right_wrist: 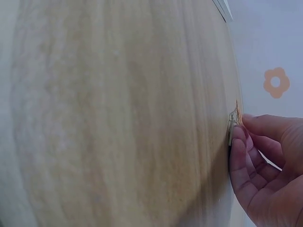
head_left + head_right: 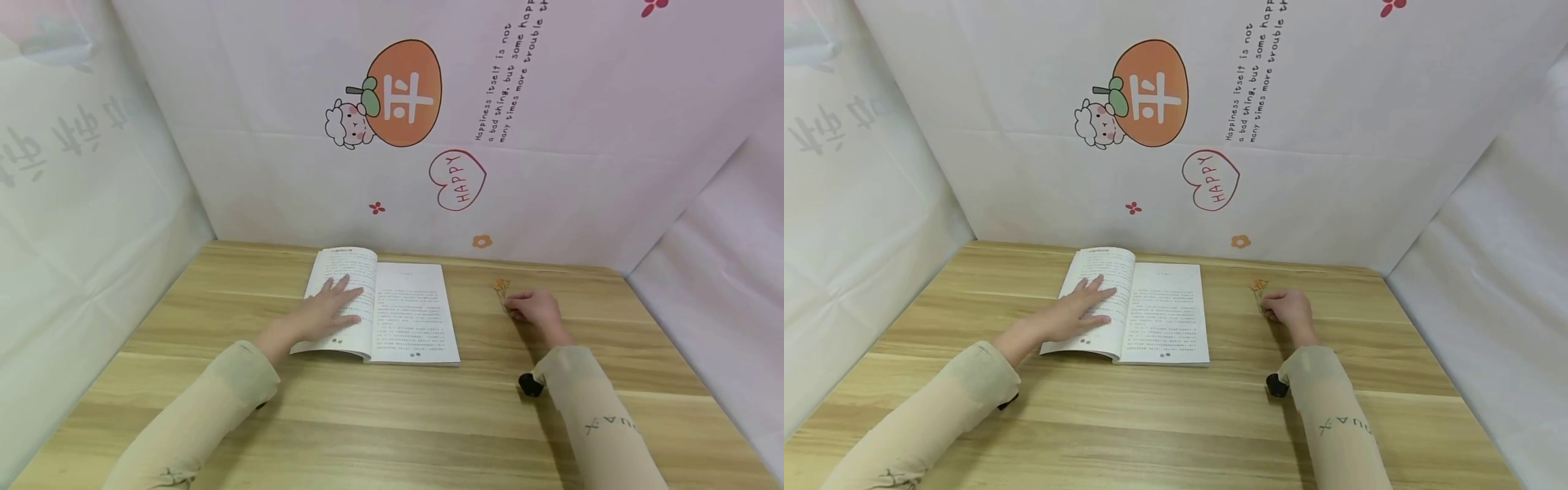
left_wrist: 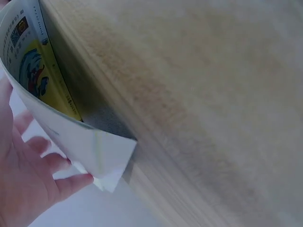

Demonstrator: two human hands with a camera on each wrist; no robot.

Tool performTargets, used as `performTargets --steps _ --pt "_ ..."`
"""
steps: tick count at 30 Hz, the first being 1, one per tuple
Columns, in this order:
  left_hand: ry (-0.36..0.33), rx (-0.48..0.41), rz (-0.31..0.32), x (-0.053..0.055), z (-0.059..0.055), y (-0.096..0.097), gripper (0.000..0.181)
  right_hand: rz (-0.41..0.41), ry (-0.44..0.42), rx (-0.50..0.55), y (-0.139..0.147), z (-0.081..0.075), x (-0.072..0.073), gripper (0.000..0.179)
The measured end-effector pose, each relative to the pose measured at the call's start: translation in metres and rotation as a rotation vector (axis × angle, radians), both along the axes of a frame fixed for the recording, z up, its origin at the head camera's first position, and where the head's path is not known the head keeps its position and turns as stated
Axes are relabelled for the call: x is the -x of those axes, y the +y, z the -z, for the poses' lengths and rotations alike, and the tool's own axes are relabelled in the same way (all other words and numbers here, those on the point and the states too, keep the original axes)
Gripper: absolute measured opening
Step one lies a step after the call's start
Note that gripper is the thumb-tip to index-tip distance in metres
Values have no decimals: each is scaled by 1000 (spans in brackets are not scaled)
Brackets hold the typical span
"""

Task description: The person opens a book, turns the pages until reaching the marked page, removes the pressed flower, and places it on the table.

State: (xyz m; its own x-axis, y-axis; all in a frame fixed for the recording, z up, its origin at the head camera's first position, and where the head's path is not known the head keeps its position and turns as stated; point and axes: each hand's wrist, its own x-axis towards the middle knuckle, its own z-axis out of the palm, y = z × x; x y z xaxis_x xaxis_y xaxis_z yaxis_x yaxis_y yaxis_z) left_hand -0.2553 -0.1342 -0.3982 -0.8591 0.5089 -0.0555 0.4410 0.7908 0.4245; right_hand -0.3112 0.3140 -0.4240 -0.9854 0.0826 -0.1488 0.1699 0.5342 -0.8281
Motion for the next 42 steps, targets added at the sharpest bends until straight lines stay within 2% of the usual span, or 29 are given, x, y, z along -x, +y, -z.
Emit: performTargets --steps 5,9,12,16,20,26,30,34,36,40,42 --pt "-15 -36 -159 4 2 -1 74 0 0 4 -2 -1 0 32" --pt "-79 -104 -308 10 4 -3 85 3 2 5 -5 -3 -1 32" --pt "-138 -224 -398 16 3 -7 92 7 7 4 -7 -3 -1 32" --pt "-205 -415 -508 19 -3 -12 99 4 7 3 -6 -5 -1 33" --pt "-257 -593 -560 20 -13 -11 97 9 11 -26 -2 -7 -2 35" --pt "-298 -809 -541 19 -36 -10 83 -26 40 -101 -4 -17 -3 38" --pt "-356 -903 -490 16 -48 -7 78 -39 64 -91 -9 -23 -3 39" --pt "-422 -956 -438 15 -52 -2 74 -56 98 -101 -13 -28 -2 42" --pt "-474 -1020 -415 15 -52 2 71 -73 113 -134 -15 -32 -2 45" --pt "-574 -1139 -292 16 -50 13 60 -101 135 -204 -20 -39 -4 52" --pt "-597 -1132 -219 15 -48 21 59 -111 146 -232 -23 -42 -6 55"
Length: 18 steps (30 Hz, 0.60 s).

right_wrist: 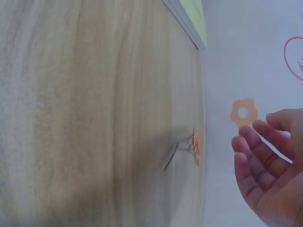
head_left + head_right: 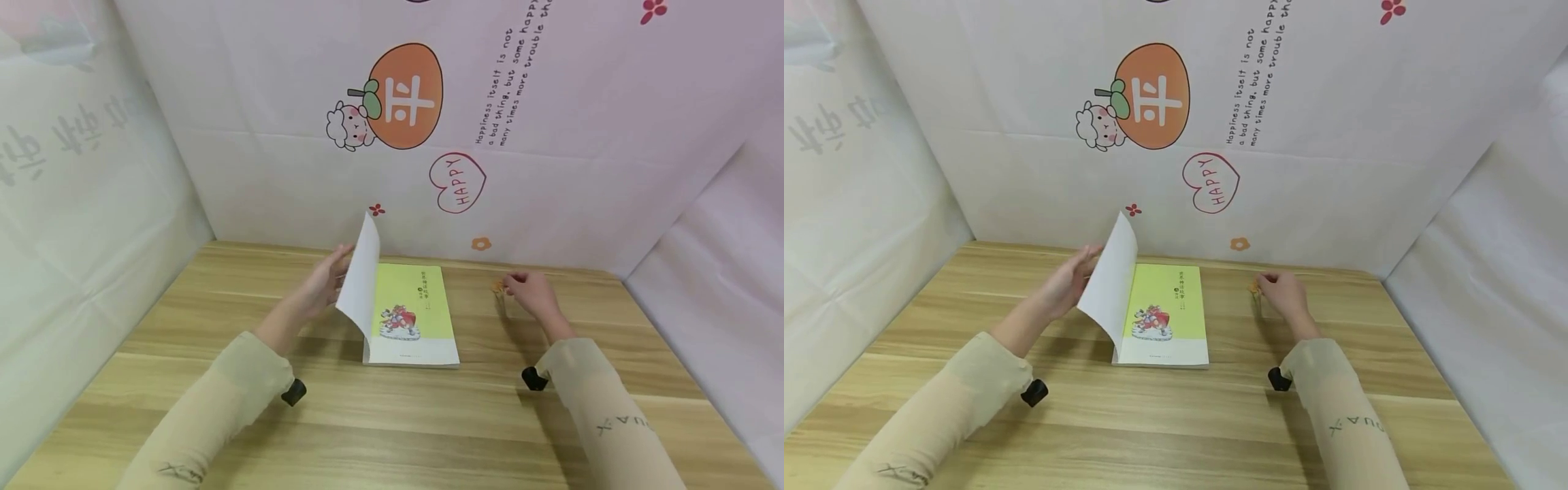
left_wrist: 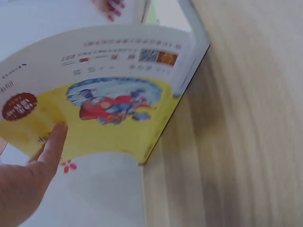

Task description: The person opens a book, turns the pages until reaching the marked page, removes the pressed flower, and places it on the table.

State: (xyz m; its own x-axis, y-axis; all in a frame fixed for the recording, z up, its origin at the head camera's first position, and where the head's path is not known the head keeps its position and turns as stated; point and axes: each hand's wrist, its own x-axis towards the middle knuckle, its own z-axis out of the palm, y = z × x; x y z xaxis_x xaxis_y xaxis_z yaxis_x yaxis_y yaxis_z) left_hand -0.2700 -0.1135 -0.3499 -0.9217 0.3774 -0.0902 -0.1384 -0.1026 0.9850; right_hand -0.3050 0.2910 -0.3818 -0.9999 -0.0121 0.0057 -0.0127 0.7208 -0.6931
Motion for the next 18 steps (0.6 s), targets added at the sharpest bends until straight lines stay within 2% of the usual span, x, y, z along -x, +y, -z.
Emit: performTargets --steps 3,7,11,15,18 --pt "75 95 104 -2 6 14 62 -12 30 -21 -3 -2 -1 58" --pt "242 333 221 -5 17 32 60 -38 87 -46 -5 0 0 57" --pt "389 631 314 -7 32 48 58 -55 132 -48 -10 4 0 52" --pt "455 956 404 -11 45 59 57 -75 162 -50 -16 7 0 49" --pt "491 1160 455 -14 51 62 57 -106 171 -72 -19 8 1 50"
